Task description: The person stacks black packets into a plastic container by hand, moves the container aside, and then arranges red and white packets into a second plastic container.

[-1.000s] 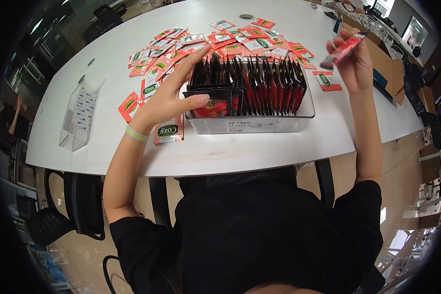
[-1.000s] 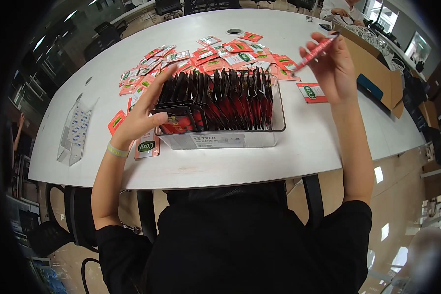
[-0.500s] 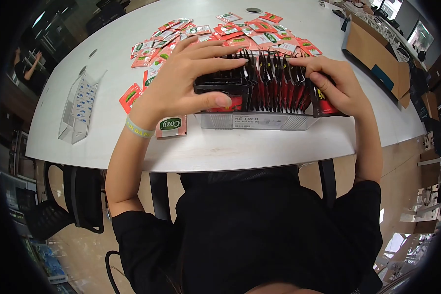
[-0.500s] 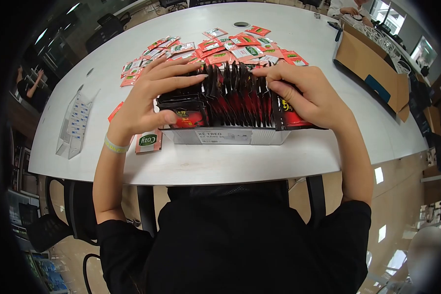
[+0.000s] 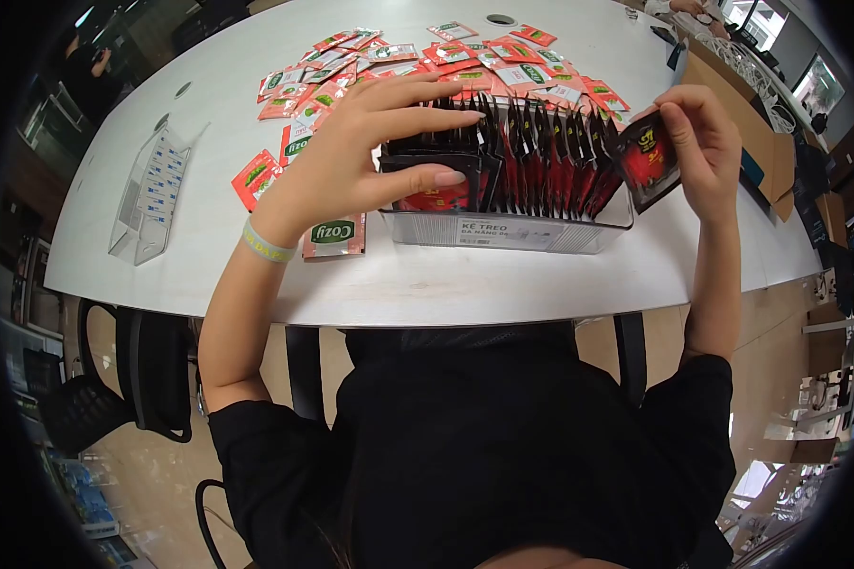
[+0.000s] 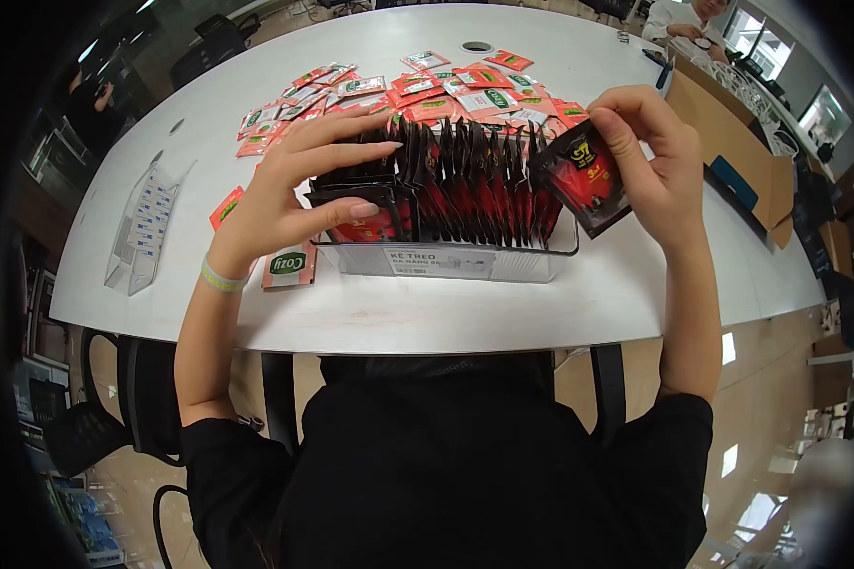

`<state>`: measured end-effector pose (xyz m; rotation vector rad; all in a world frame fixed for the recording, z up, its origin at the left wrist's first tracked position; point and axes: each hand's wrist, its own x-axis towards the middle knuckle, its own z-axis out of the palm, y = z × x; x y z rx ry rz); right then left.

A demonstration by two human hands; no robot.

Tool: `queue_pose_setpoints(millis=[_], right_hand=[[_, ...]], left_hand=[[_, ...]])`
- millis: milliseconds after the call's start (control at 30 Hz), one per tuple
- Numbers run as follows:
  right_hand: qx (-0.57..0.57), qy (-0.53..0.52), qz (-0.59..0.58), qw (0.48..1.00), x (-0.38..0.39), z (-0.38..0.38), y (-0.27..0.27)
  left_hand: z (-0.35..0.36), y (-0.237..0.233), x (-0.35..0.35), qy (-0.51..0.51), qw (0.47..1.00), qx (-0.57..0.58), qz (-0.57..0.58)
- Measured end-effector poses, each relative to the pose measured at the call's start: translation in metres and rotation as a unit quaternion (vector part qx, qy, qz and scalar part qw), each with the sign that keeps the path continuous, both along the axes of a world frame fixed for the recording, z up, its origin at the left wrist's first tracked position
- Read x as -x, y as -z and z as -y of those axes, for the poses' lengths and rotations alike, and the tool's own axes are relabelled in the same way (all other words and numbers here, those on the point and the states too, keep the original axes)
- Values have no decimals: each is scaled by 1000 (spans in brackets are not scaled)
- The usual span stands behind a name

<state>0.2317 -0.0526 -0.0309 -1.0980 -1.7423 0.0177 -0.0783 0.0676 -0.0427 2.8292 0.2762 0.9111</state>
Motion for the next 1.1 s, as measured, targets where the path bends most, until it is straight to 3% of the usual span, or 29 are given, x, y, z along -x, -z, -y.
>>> queue_pose_setpoints(millis=[100, 233, 467, 567, 633, 833, 900, 933, 1100], right_hand=[[-26, 33, 23, 999, 11, 4, -13], [-34, -32, -65, 997, 45, 8, -25], [-206, 44, 95, 973, 98, -12, 5], [-125, -19, 53, 990, 109, -10, 11], [-42, -57, -33, 997, 109, -8, 13], [57, -108, -159, 980, 111, -12, 10], [130, -136, -61, 980, 114, -13, 19], [80, -137, 8, 987, 116, -14, 21], [10, -91, 91, 992, 119, -13, 20]], left_hand=[[-4, 2, 4, 22, 995, 84, 42], [-3, 9, -1, 8, 993, 88, 75], [-11, 19, -4, 72, 988, 101, 91], [-15, 22, -4, 84, 983, 121, 106], [-9, 22, -6, 57, 984, 129, 105], [-8, 20, -4, 61, 983, 140, 104], [-6, 17, -4, 85, 983, 124, 107], [-5, 16, -4, 69, 987, 106, 96], [-5, 18, -5, 77, 986, 97, 108]])
